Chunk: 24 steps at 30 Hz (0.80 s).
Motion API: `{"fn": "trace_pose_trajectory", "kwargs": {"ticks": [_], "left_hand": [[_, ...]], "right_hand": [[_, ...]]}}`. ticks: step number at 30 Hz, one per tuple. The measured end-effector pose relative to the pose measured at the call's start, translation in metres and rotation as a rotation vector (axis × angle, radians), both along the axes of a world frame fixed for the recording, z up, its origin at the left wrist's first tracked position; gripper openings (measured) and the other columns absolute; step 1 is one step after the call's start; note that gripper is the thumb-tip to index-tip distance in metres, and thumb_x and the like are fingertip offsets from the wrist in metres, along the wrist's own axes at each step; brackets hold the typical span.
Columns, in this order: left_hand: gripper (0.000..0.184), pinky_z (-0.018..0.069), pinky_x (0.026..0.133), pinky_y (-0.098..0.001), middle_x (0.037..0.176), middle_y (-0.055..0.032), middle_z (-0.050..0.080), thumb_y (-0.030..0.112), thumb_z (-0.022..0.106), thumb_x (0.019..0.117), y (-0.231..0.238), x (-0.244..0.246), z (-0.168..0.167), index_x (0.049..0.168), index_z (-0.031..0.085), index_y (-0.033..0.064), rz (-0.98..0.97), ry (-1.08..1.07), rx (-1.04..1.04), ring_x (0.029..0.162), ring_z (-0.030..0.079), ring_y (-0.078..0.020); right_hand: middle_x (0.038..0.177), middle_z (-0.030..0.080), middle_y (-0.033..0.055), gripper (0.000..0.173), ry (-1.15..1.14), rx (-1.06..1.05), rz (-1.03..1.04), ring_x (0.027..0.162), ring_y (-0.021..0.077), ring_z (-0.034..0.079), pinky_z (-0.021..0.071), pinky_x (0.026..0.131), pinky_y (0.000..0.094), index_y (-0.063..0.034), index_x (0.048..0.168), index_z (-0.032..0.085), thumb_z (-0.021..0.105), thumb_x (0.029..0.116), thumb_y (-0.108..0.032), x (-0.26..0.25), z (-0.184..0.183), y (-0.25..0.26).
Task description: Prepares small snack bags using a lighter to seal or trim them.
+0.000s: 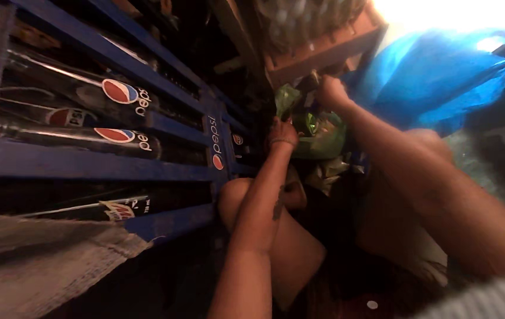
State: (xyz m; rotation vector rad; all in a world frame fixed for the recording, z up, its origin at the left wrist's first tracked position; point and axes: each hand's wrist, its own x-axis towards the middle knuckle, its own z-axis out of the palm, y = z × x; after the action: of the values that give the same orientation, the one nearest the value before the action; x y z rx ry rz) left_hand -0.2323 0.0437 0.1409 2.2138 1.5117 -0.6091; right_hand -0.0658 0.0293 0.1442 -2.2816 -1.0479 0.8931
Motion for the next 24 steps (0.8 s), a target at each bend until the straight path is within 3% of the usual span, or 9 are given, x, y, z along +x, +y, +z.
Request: {"fn": "trace_pose_trajectory", "kwargs": {"ticks": [3, 5, 8, 11, 13, 16, 18, 21, 24], "left_hand": [[0.060, 0.0498, 0.101, -0.0613, 0.162, -0.0266, 0.026, 0.030, 0.067, 0.0970, 0.002, 0.001, 0.002, 0.144, 0.051, -0.0057, -0.003, 0.024, 0.007, 0.136, 0.047, -0.0475], [0.071, 0.0481, 0.103, -0.0629, 0.165, -0.0257, 0.022, 0.024, 0.069, 0.0941, 0.003, 0.000, 0.000, 0.151, 0.040, -0.0063, -0.007, 0.020, 0.026, 0.141, 0.041, -0.0484], [0.083, 0.0383, 0.109, -0.0682, 0.169, -0.0230, 0.013, 0.030, 0.079, 0.0884, 0.002, 0.004, -0.002, 0.155, 0.039, 0.0010, -0.056, -0.083, 0.061, 0.150, 0.024, -0.0495], [0.076, 0.0438, 0.106, -0.0631, 0.158, -0.0264, 0.035, 0.026, 0.081, 0.0869, -0.003, 0.010, -0.017, 0.151, 0.047, 0.0021, -0.113, -0.252, 0.155, 0.141, 0.039, -0.0492], [0.076, 0.0453, 0.105, -0.0609, 0.151, -0.0301, 0.042, 0.024, 0.080, 0.0890, -0.001, 0.011, -0.030, 0.152, 0.044, 0.0015, -0.126, -0.283, 0.157, 0.136, 0.044, -0.0497], [0.057, 0.0453, 0.107, -0.0588, 0.143, -0.0309, 0.051, 0.025, 0.065, 0.1009, 0.012, 0.004, -0.044, 0.150, 0.047, 0.0018, -0.070, -0.272, 0.069, 0.132, 0.051, -0.0474], [0.050, 0.0454, 0.107, -0.0595, 0.141, -0.0278, 0.055, 0.030, 0.060, 0.1034, 0.021, -0.001, -0.049, 0.144, 0.054, 0.0009, -0.060, -0.262, 0.054, 0.131, 0.054, -0.0449], [0.080, 0.0424, 0.109, -0.0623, 0.149, -0.0277, 0.048, 0.046, 0.073, 0.0926, 0.028, -0.005, -0.061, 0.151, 0.044, -0.0003, -0.055, -0.257, 0.068, 0.137, 0.047, -0.0462], [0.087, 0.0440, 0.105, -0.0656, 0.145, -0.0318, 0.050, 0.040, 0.077, 0.0905, 0.026, -0.002, -0.075, 0.155, 0.035, -0.0009, 0.026, -0.265, 0.092, 0.133, 0.050, -0.0502]], "right_hand": [[0.126, 0.063, 0.0263, 0.042, 0.029, -0.023, -0.014, 0.117, 0.0435, 0.063, 0.0513, 0.094, 0.0624, 0.0004, 0.136, 0.053, 0.063, 0.0974, -0.013, -0.006, -0.008, 0.007], [0.125, 0.064, 0.0267, 0.044, 0.045, -0.031, -0.014, 0.116, 0.0442, 0.064, 0.0516, 0.093, 0.0638, 0.0004, 0.136, 0.053, 0.063, 0.0957, -0.011, -0.011, -0.014, 0.012], [0.124, 0.064, 0.0269, 0.045, 0.047, -0.030, -0.010, 0.115, 0.0448, 0.064, 0.0514, 0.092, 0.0643, 0.0003, 0.137, 0.053, 0.065, 0.0951, -0.012, -0.014, -0.021, 0.015], [0.125, 0.063, 0.0283, 0.048, 0.072, -0.037, -0.005, 0.117, 0.0457, 0.062, 0.0505, 0.093, 0.0652, 0.0024, 0.135, 0.054, 0.070, 0.0922, -0.012, -0.014, -0.028, 0.018], [0.123, 0.063, 0.0279, 0.043, 0.146, -0.030, -0.005, 0.113, 0.0437, 0.063, 0.0507, 0.093, 0.0636, 0.0034, 0.130, 0.057, 0.070, 0.0940, -0.015, -0.013, -0.030, 0.018], [0.115, 0.066, 0.0246, 0.036, 0.194, -0.027, 0.015, 0.101, 0.0396, 0.067, 0.0540, 0.086, 0.0609, 0.0016, 0.124, 0.061, 0.070, 0.0926, -0.014, -0.011, -0.033, 0.018], [0.118, 0.066, 0.0251, 0.040, 0.092, -0.040, 0.077, 0.106, 0.0427, 0.066, 0.0519, 0.087, 0.0651, -0.0016, 0.129, 0.060, 0.070, 0.0935, -0.017, -0.011, -0.024, 0.015], [0.130, 0.061, 0.0270, 0.049, -0.139, -0.077, 0.183, 0.114, 0.0480, 0.062, 0.0488, 0.088, 0.0697, -0.0050, 0.138, 0.057, 0.070, 0.0952, -0.025, -0.008, -0.006, 0.006], [0.142, 0.050, 0.0317, 0.064, -0.295, -0.155, 0.193, 0.110, 0.0478, 0.063, 0.0507, 0.085, 0.0648, -0.0012, 0.143, 0.052, 0.074, 0.0912, -0.031, 0.000, -0.010, -0.003]]}}
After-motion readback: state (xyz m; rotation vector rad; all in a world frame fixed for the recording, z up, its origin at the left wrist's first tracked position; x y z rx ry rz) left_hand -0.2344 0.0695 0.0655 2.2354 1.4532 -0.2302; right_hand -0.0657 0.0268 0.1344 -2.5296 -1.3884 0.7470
